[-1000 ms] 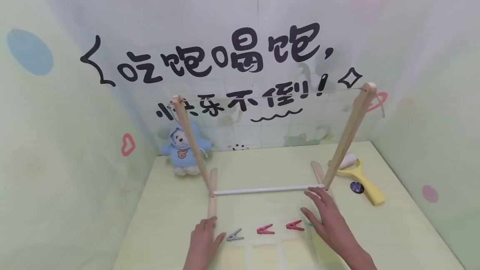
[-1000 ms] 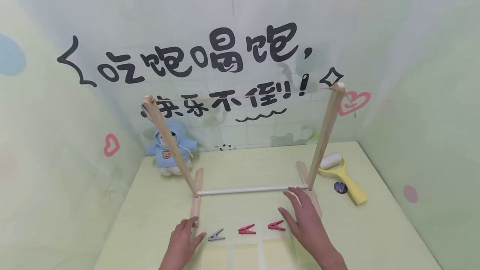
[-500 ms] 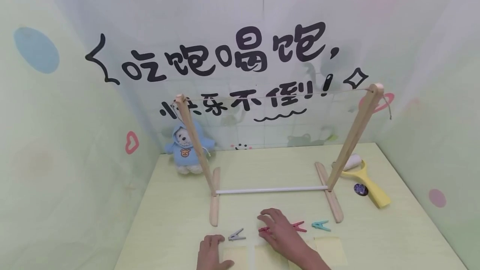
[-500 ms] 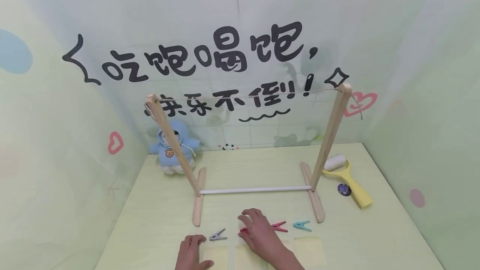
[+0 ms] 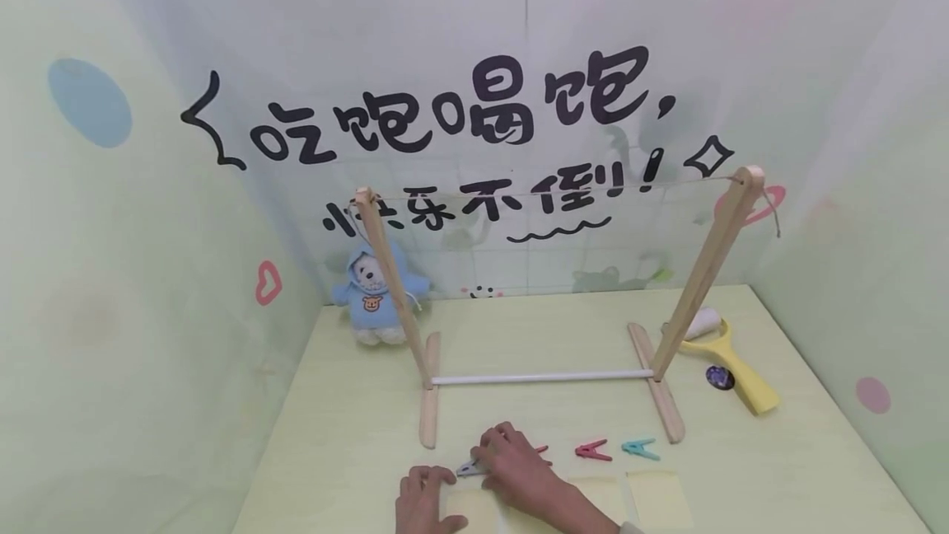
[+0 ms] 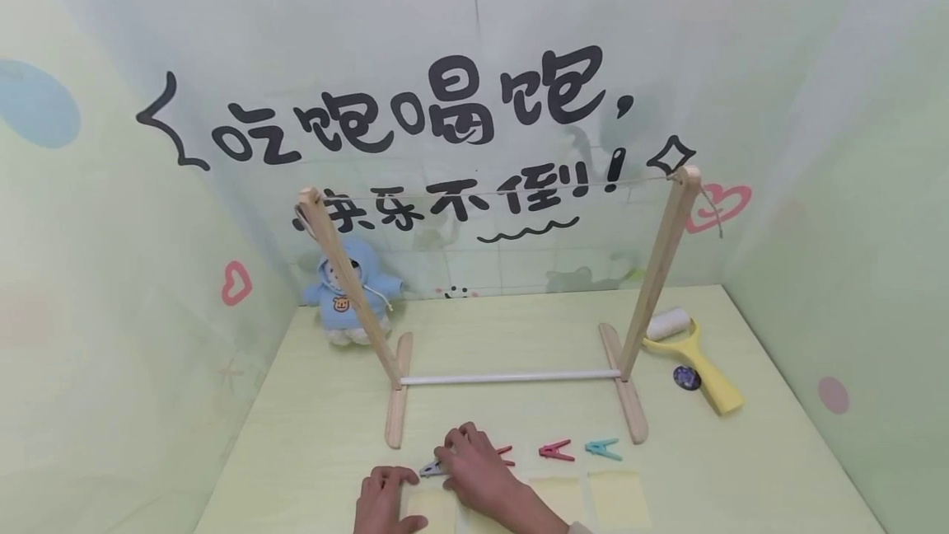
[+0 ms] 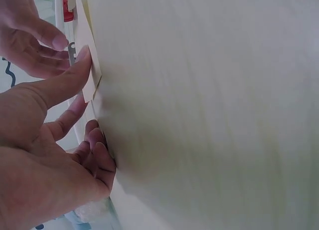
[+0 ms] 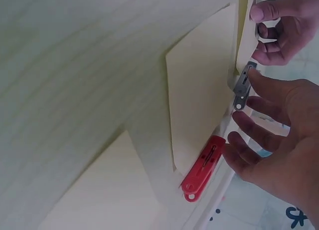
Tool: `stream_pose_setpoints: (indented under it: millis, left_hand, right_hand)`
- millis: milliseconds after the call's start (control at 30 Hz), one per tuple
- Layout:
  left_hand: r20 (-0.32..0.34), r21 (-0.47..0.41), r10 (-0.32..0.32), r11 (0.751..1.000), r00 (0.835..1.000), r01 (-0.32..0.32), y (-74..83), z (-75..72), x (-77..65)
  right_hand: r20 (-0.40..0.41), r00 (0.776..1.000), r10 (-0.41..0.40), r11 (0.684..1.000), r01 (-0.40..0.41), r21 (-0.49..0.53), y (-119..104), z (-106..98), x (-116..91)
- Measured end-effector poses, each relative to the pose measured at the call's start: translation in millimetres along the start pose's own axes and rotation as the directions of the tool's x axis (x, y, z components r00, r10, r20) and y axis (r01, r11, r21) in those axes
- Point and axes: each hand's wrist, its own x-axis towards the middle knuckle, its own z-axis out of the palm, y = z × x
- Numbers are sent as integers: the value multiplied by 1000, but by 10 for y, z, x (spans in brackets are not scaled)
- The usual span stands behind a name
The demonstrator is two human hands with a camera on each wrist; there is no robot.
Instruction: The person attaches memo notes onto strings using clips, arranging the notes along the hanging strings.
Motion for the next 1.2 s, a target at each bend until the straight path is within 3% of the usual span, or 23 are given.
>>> stream_pose_setpoints:
  millis: [200,533,867,1067,1200]
  left_hand:
    - [24,-10,-27,1000,999,28,25,-13,9]
    - [66,-50,-28,998,997,32,56,-47,12]
    - [68,-29,-68,997,995,70,77,-73,21]
    - [72,-4,-41,999,997,41,29,-69,11]
    - [36,31,-16,999,999,15,-9,-35,-12]
  right_hand:
    - [-3,1000,-17,998,17,-54,-5,70,-14]
    - [-43,998,50,994,-54,-97,-13,140,5]
    - [-73,994,83,991,-90,-97,-19,150,-6]
    - [-89,992,87,993,-93,-71,-36,138,-38]
    - [-112,990,84,995,-90,-49,-47,136,-53]
